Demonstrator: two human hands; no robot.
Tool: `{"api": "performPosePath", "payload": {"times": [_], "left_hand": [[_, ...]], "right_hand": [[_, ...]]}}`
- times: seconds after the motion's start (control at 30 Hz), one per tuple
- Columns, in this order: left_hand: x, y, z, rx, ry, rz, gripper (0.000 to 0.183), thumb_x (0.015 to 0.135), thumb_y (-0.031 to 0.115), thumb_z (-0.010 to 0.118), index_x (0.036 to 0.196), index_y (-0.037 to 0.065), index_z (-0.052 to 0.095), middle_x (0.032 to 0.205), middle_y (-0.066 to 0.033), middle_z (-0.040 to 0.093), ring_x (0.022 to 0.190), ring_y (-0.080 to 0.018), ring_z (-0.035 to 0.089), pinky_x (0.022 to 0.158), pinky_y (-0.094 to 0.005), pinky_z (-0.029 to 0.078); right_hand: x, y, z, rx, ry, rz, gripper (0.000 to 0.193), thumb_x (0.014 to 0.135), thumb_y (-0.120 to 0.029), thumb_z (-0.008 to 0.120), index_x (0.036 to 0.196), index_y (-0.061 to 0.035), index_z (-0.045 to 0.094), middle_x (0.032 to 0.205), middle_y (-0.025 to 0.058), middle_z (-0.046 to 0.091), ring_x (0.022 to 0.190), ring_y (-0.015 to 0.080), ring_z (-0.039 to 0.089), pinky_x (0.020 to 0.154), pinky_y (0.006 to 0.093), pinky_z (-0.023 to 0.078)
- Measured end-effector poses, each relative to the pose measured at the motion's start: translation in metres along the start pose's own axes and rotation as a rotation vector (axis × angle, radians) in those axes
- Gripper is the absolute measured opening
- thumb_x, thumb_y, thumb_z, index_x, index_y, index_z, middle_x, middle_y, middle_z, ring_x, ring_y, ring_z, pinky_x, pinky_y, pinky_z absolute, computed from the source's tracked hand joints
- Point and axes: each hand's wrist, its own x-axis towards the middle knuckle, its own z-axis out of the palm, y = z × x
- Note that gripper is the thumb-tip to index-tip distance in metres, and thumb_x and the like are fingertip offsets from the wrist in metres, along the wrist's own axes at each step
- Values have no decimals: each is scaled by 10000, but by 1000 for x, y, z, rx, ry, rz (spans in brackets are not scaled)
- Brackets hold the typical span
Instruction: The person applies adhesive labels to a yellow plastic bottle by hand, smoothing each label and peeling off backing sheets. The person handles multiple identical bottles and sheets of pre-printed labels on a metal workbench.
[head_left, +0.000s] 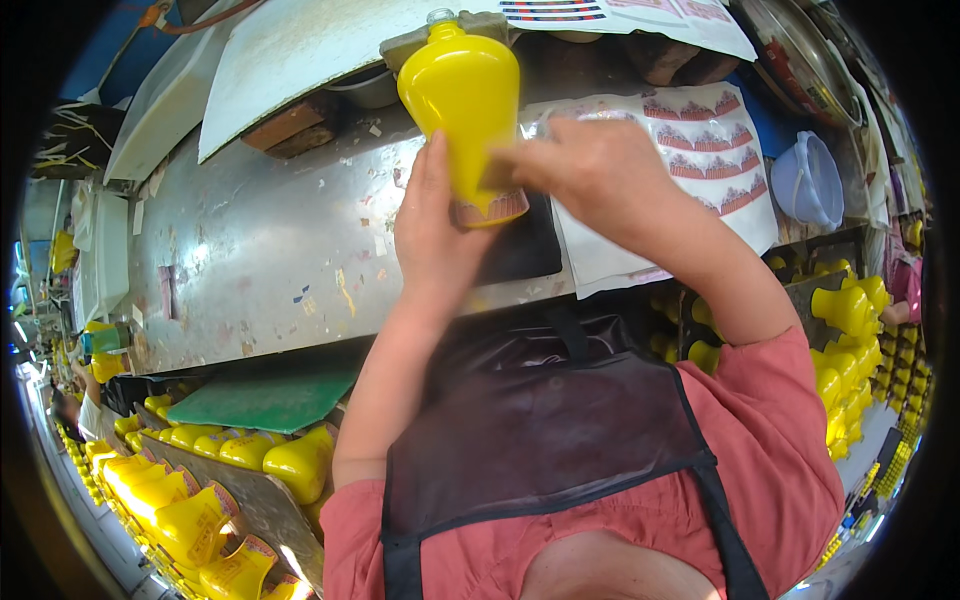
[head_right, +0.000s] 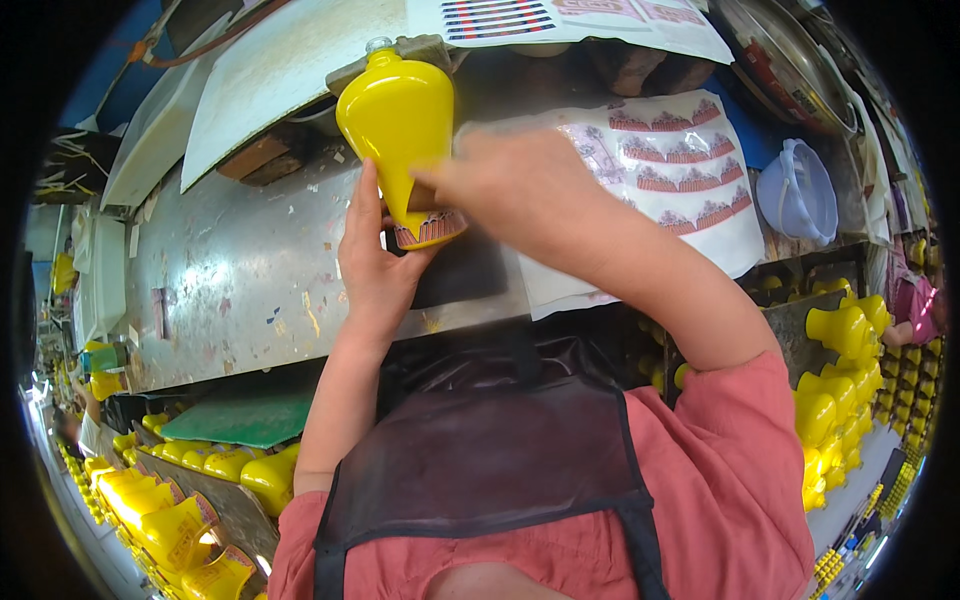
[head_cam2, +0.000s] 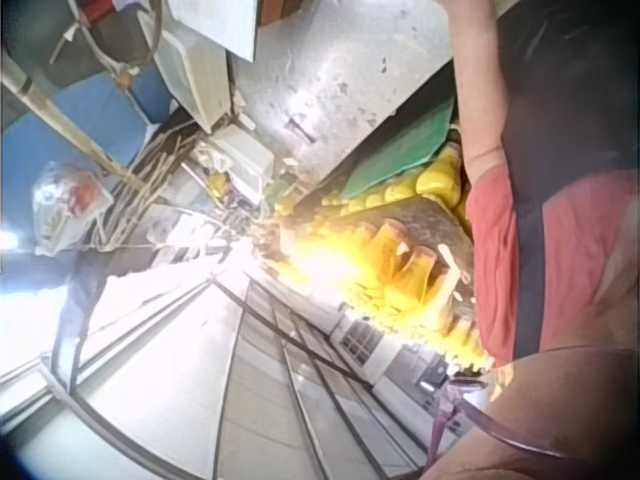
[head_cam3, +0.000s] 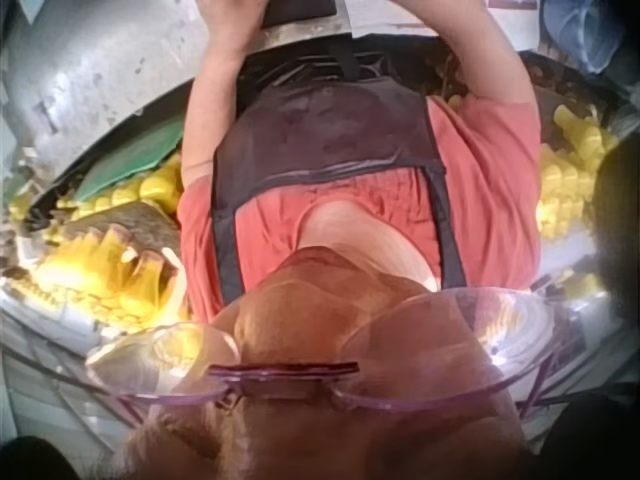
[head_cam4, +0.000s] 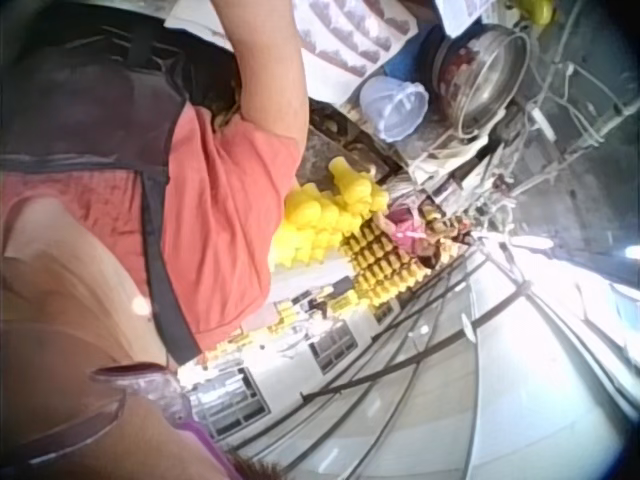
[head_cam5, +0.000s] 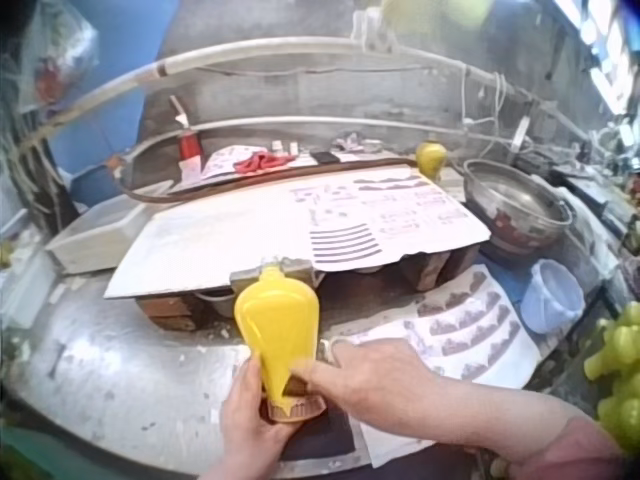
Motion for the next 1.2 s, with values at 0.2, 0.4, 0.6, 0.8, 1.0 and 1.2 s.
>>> {"api": "performPosePath", "payload": {"times": [0.2, 0.4, 0.6, 0.8, 1.0, 1.2], "left_hand": [[-5, -3, -9, -197, -60, -111, 935, 828, 122, 833, 1604, 55, 315, 1351, -196, 639, 1178, -318, 680, 978, -383, 545], [-5, -6, -21, -471, -89, -187, 821, 924, 85, 746, 1609, 32, 298, 1392, -162, 625, 1214, -245, 659, 1019, -356, 517], [-8, 2, -29, -789, -63, -263, 746, 997, 33, 652, 1630, 54, 258, 1506, -93, 518, 1314, -194, 554, 1090, -338, 473], [-12, 9, -28, -919, -28, -417, 704, 1033, 192, 639, 1621, 59, 276, 1458, -89, 544, 1218, -218, 629, 990, -402, 570], [-12, 16, -28, -1039, -54, -433, 696, 1033, 268, 637, 1604, 45, 308, 1363, -84, 604, 1113, -202, 674, 906, -356, 598], [-14, 17, -23, -696, -32, -394, 589, 1024, 134, 651, 1558, 37, 424, 1231, -79, 689, 1035, -175, 677, 883, -301, 559]], "right_hand": [[6, -4, -2, 167, -16, -29, 358, 803, -149, 802, 1147, -206, 716, 712, 61, 565, 610, 265, 627, 533, 386, 490], [16, -2, -11, 156, 70, -29, 369, 818, -141, 793, 1175, -193, 711, 698, 70, 545, 630, 282, 614, 544, 397, 472], [37, -3, -22, 300, 143, 11, 323, 836, -124, 774, 1147, -119, 691, 894, 111, 694, 800, 319, 698, 677, 394, 549], [50, 5, -21, 244, 115, 54, 276, 831, -74, 771, 1096, -73, 697, 951, 131, 723, 832, 320, 721, 707, 362, 574], [51, 0, -23, 292, 107, 45, 294, 831, -34, 771, 1119, -51, 719, 948, 131, 736, 826, 295, 734, 725, 337, 584], [49, 2, -21, 290, 29, -32, 282, 844, -67, 757, 1123, -68, 719, 835, 91, 685, 734, 276, 696, 635, 356, 549]]}}
